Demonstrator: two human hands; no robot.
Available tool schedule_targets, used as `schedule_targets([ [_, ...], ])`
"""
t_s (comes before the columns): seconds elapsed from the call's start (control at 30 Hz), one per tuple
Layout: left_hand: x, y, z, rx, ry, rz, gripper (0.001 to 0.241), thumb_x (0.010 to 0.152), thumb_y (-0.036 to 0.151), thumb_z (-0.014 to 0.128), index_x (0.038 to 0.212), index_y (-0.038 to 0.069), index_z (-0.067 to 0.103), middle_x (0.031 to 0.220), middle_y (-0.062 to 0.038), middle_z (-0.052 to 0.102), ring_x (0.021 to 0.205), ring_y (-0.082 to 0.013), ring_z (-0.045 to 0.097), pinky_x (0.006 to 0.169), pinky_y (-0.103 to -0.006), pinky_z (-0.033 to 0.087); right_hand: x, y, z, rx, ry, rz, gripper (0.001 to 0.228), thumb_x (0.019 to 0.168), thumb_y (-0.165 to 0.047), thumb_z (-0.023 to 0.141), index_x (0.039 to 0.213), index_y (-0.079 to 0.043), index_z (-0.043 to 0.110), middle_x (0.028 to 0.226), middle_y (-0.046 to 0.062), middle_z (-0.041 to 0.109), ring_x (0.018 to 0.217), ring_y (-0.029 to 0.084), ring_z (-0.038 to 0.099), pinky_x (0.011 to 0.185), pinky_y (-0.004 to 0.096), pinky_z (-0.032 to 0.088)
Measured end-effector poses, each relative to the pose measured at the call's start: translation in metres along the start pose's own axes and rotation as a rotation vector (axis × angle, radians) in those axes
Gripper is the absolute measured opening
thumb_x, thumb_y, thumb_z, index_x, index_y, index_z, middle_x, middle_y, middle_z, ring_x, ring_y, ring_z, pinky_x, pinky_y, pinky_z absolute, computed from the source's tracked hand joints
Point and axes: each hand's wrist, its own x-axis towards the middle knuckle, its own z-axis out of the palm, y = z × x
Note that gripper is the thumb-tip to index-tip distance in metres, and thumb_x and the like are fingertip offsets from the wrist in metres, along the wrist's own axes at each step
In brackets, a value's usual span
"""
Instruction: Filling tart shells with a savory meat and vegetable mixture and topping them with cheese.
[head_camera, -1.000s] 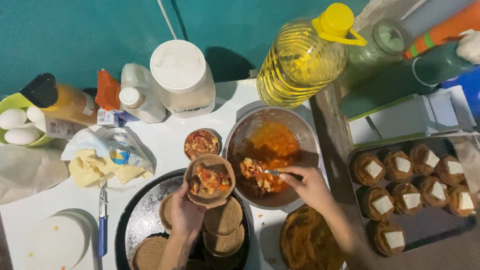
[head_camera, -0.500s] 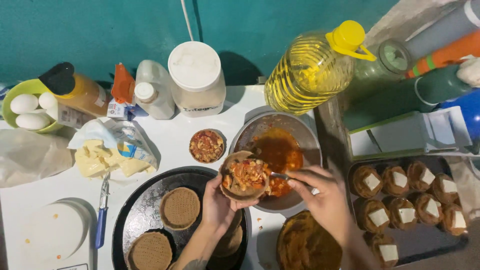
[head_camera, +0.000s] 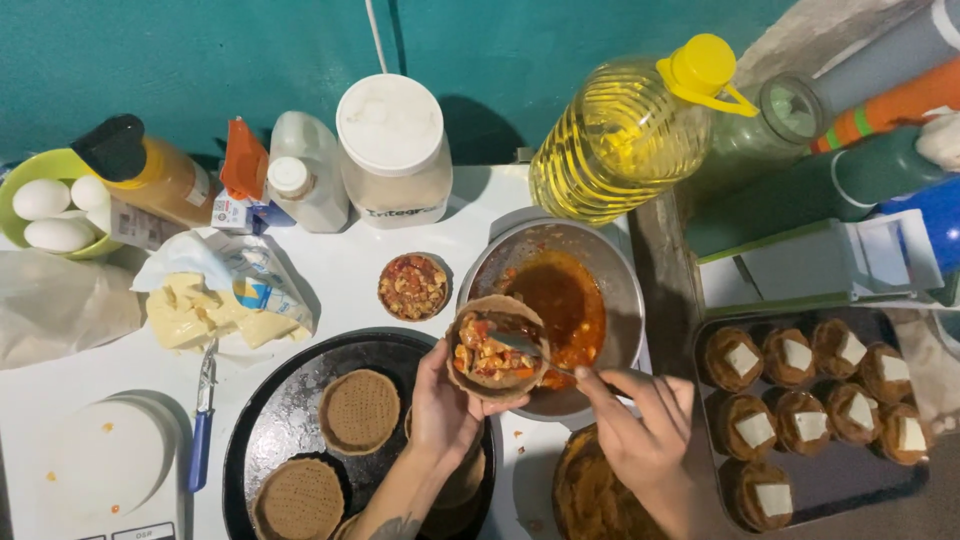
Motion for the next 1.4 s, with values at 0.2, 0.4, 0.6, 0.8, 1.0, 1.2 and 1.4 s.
schedule_targets([
  [0.2,0.002,-0.002,-0.006,-0.002,-0.042,0.004,0.073,0.1,0.052,0.03,0.149,-0.001,0.04,0.141,-0.028,0.057,0.115,-0.0385,0.069,0.084,-0.0483,0.066,-0.013,0.0,0.009,0.021,0.009,0.007,0.024,0.086,-0.013,0.078,0.11,-0.014,0.08,0.096,0.0,0.071,0.076,0.013,0.059,0.079,0.034,0.037],
  [0.4,-0.001,0.014,-0.004,0.059,0.023,0.027,0.072,0.097,0.052,0.034,0.148,0.003,0.043,0.139,-0.025,0.059,0.117,-0.0374,0.069,0.081,-0.0484,0.066,-0.007,0.019,0.02,0.089,0.005,0.142,0.022,0.088,-0.015,0.077,0.11,-0.012,0.079,0.096,-0.002,0.074,0.083,0.013,0.062,0.085,0.034,0.036],
  [0.6,-0.008,0.04,-0.025,0.209,0.278,0.151,0.071,0.095,0.054,0.036,0.144,0.005,0.05,0.134,-0.021,0.062,0.119,-0.0346,0.066,0.089,-0.0508,0.062,-0.057,0.091,0.082,-0.037,-0.222,0.482,0.021,0.096,-0.013,0.073,0.115,-0.016,0.079,0.102,0.001,0.075,0.08,0.016,0.066,0.077,0.033,0.041],
  [0.8,-0.013,0.044,-0.034,0.254,0.39,0.285,0.069,0.097,0.051,0.035,0.146,0.005,0.047,0.139,-0.02,0.059,0.129,-0.0371,0.058,0.101,-0.0551,0.055,-0.044,0.063,0.103,-0.033,-0.288,0.424,0.027,0.083,-0.006,0.07,0.106,-0.016,0.081,0.092,0.006,0.075,0.088,0.024,0.068,0.087,0.043,0.042],
  [1.0,-0.008,0.032,-0.03,0.175,0.264,0.257,0.069,0.096,0.05,0.033,0.15,0.007,0.04,0.141,-0.02,0.057,0.128,-0.0381,0.06,0.098,-0.0546,0.058,-0.048,0.025,0.115,0.233,-0.42,0.582,0.021,0.093,-0.015,0.068,0.111,-0.017,0.08,0.091,0.008,0.076,0.079,0.025,0.069,0.082,0.041,0.047],
  [1.2,-0.005,0.032,-0.027,0.155,0.273,0.212,0.072,0.097,0.054,0.033,0.151,0.007,0.039,0.143,-0.023,0.056,0.12,-0.0408,0.064,0.094,-0.0559,0.059,-0.049,0.005,0.114,0.302,-0.362,0.61,0.019,0.093,-0.019,0.071,0.109,-0.014,0.08,0.09,0.008,0.078,0.066,0.023,0.068,0.068,0.039,0.05],
  [1.4,-0.006,0.028,-0.031,0.099,0.203,0.203,0.073,0.097,0.055,0.033,0.152,0.008,0.039,0.144,-0.022,0.056,0.122,-0.04,0.064,0.095,-0.0552,0.058,-0.05,0.015,0.102,0.537,-0.533,0.969,0.02,0.095,-0.023,0.07,0.113,-0.02,0.08,0.094,0.003,0.081,0.064,0.015,0.059,0.059,0.034,0.048],
])
